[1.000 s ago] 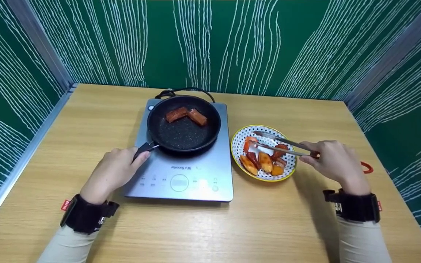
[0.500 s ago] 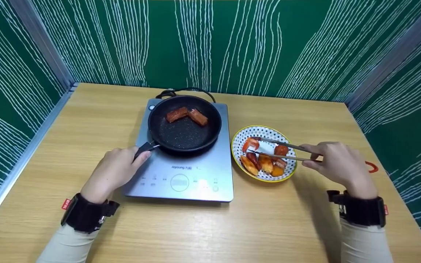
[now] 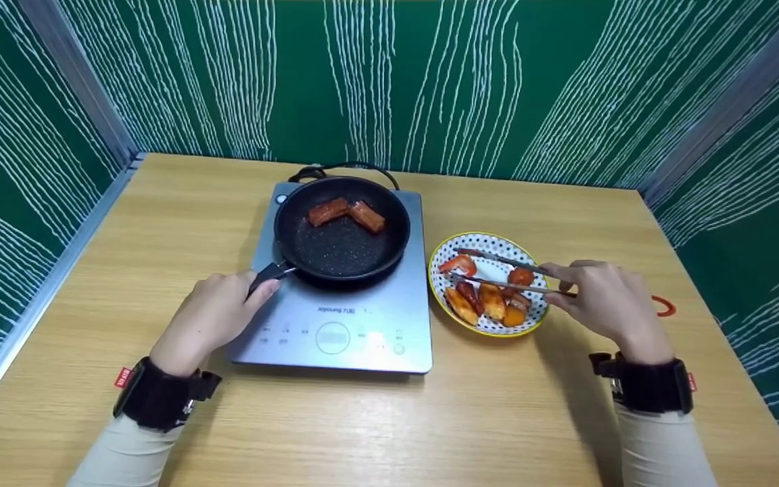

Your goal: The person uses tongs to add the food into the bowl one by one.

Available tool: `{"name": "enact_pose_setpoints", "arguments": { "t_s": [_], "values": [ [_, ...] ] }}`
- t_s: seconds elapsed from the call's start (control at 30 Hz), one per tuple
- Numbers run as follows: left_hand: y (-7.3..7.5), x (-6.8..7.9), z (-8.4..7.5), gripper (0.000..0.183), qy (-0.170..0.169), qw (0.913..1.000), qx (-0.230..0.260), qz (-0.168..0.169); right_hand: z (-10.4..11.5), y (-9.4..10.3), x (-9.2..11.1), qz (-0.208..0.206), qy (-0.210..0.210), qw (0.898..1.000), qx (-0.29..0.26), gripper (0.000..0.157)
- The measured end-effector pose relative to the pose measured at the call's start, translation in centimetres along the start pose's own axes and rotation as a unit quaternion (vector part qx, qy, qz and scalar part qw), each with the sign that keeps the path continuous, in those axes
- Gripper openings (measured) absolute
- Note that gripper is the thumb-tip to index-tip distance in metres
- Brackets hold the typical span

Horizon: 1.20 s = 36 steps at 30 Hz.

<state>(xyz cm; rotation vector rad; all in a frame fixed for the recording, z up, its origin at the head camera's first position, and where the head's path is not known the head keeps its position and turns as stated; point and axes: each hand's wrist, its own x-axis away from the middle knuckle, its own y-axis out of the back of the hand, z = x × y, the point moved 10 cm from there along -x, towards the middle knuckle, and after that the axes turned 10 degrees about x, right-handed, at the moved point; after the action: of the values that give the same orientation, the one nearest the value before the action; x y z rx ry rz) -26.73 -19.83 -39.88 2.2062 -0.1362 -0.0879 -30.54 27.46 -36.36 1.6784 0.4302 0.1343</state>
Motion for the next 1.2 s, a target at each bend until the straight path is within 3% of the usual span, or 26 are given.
{"name": "enact_pose_setpoints", "arguments": {
  "t_s": [0.2,0.57,1.2],
  "values": [
    [0.12,0.04,-0.25,0.044,-0.013,0.9999,0.001,-0.006,-0.36,-0.05,-0.08,-0.007,-0.015,1.0,-0.004,0.042],
    [-0.06,0.03,-0.01,0.043,0.007,0.9999,0.007,0.006,0.06,0.2,-0.29,-0.044,-0.007,0.999,0.015,0.04],
    [0.16,0.11,-0.45,0.041,-0.019,0.9997,-0.006,-0.015,-0.81,-0.47,-0.45,-0.014,-0.041,0.999,0.003,0.036]
  ]
}}
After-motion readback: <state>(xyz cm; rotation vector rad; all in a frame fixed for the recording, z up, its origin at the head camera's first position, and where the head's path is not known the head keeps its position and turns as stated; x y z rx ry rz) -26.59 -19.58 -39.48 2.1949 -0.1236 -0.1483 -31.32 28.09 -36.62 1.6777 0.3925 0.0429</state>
